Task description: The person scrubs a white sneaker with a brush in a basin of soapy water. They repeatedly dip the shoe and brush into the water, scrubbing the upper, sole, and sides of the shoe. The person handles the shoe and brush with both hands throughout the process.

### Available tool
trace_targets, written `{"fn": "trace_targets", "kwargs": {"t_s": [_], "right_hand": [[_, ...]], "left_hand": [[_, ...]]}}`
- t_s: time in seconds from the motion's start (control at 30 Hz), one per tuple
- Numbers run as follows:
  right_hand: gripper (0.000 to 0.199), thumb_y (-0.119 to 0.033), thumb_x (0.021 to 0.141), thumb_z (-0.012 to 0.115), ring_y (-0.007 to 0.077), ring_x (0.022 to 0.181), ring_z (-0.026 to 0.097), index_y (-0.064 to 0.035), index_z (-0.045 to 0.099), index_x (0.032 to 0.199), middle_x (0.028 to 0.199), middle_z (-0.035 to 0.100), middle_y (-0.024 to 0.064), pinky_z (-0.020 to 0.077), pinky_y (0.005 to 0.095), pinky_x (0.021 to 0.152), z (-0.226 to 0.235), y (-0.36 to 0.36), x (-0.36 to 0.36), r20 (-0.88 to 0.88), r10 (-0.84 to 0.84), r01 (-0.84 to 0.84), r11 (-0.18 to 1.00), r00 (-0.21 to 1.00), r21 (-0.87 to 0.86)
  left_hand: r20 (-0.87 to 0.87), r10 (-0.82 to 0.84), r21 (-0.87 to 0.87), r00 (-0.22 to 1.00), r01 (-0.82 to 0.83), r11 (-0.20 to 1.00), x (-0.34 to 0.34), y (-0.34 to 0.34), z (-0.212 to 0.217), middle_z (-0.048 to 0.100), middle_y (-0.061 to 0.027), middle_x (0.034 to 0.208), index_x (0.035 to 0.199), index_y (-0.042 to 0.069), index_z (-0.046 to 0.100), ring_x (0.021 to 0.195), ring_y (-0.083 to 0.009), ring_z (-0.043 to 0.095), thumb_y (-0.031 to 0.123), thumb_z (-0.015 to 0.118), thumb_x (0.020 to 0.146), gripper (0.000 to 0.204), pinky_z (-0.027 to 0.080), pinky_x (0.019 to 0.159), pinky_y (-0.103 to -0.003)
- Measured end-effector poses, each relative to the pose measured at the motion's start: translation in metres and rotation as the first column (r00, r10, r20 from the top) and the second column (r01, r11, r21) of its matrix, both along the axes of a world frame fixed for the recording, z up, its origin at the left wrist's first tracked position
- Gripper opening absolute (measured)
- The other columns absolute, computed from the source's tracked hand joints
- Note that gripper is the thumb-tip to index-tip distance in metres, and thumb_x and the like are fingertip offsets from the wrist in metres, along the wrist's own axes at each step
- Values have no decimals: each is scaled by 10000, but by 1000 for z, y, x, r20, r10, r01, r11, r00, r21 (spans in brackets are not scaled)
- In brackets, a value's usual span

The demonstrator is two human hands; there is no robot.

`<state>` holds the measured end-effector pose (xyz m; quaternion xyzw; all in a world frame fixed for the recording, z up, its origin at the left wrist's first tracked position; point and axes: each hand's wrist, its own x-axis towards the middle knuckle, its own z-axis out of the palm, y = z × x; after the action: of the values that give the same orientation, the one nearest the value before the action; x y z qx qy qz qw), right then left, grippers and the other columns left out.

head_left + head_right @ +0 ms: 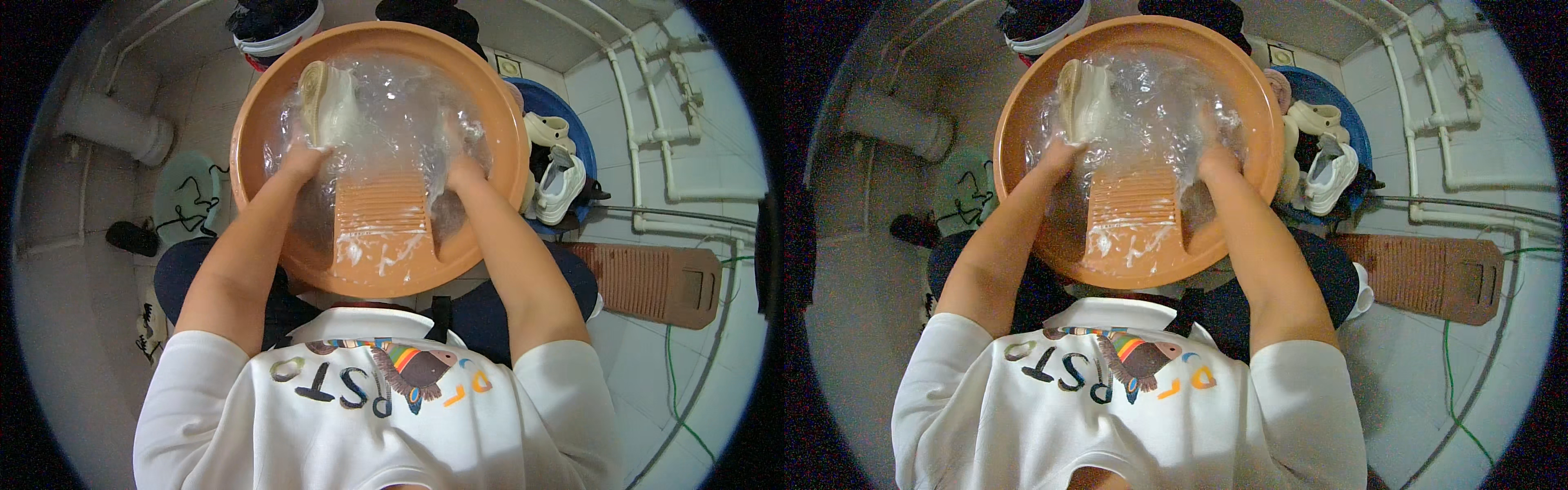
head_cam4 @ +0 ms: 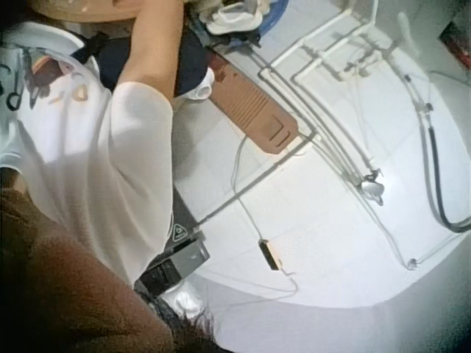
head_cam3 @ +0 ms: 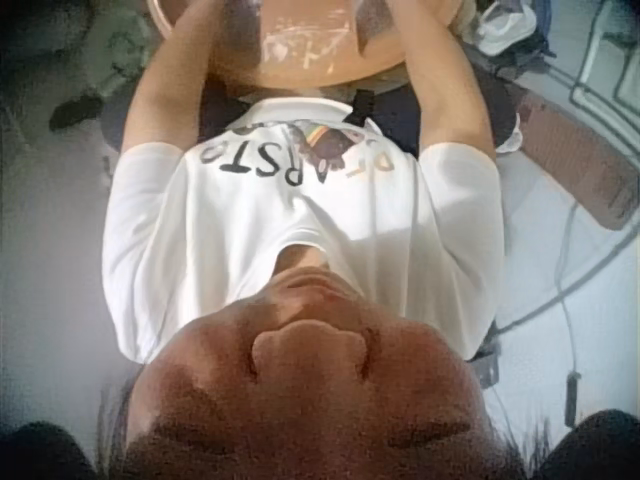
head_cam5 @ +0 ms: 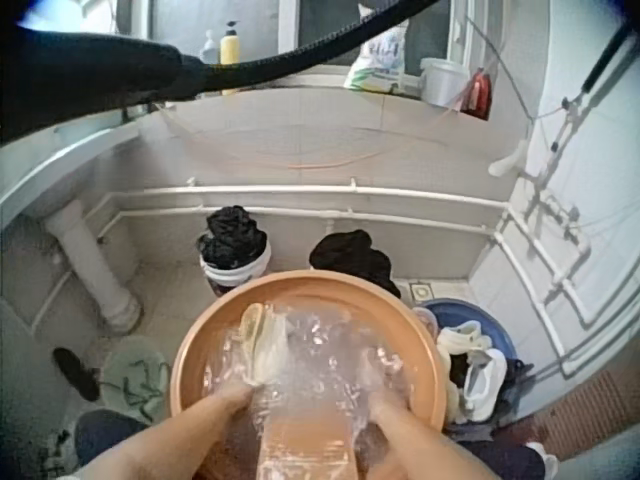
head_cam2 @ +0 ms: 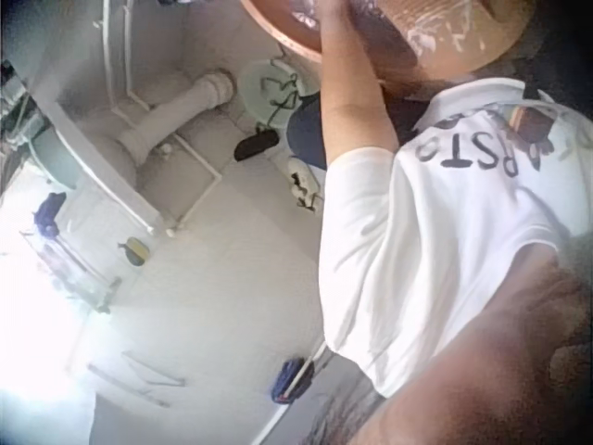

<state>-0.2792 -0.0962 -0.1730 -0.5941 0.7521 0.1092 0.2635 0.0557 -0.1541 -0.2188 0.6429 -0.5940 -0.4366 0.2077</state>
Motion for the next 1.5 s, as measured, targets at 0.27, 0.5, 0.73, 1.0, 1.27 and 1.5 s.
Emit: {"fn": "trace_targets", "kwargs": {"t_s": [0.27, 0.5, 0.73, 1.0, 1.27, 1.5], "right_hand": [[244, -147, 816, 518, 300, 757, 594, -28, 548, 1028, 897, 601, 185, 476, 385, 687, -24, -18, 3, 367, -92, 216, 925, 926, -313], [222, -306, 889, 524, 61, 427, 353, -100, 443, 868, 580, 380, -27, 307, 218, 367, 63, -3, 27, 933, -349, 382, 877, 89, 292], [316, -291, 890, 515, 59, 400, 337, -115, 466, 1148, 556, 357, -38, 311, 198, 361, 45, -4, 23, 906, -245, 509, 860, 346, 38], [390, -236, 858, 474, 394, 1035, 519, -108, 469, 1227, 1093, 560, 211, 420, 424, 875, 15, -6, 15, 200, -121, 154, 976, 972, -157], [338, -275, 824, 499, 383, 983, 549, -37, 581, 1050, 1045, 582, 213, 435, 429, 839, -10, -18, -6, 69, -47, 57, 986, 997, -155], [311, -322, 836, 520, 362, 894, 576, -196, 580, 1113, 1008, 595, 183, 449, 422, 771, 33, -7, 53, 469, 71, 166, 880, 880, -445]], "left_hand": [[-385, 257, 410, 886, -85, 908, -8, 10, 42, 534, -190, 1143, 1295, -31, 324, 964, -249, 561, 257, 718, 680, 785, 453, 817, -338], [-712, 318, 284, 626, -156, 946, -9, 12, 83, 476, -181, 1217, 1356, 83, 294, 1007, -263, 544, 90, 671, 696, 760, 441, 845, -345], [-586, 192, 82, 787, -178, 981, -4, 9, 59, 455, -181, 1260, 1382, 106, 267, 1063, -285, 514, 143, 691, 686, 816, 395, 905, -337], [-245, 158, 135, 956, -128, 983, -16, 15, 36, 512, -239, 1185, 1316, -10, 328, 1070, -300, 521, 285, 675, 738, 736, 400, 903, -346], [-379, 285, 395, 880, -125, 910, 1, 5, 9, 516, -208, 1160, 1297, -29, 322, 1010, -306, 531, 235, 691, 715, 738, 429, 851, -371], [-505, 134, 55, 853, -123, 991, -8, 21, 53, 417, -198, 1271, 1298, 97, 416, 1136, -285, 443, 206, 760, 545, 835, 401, 899, -355]]}}
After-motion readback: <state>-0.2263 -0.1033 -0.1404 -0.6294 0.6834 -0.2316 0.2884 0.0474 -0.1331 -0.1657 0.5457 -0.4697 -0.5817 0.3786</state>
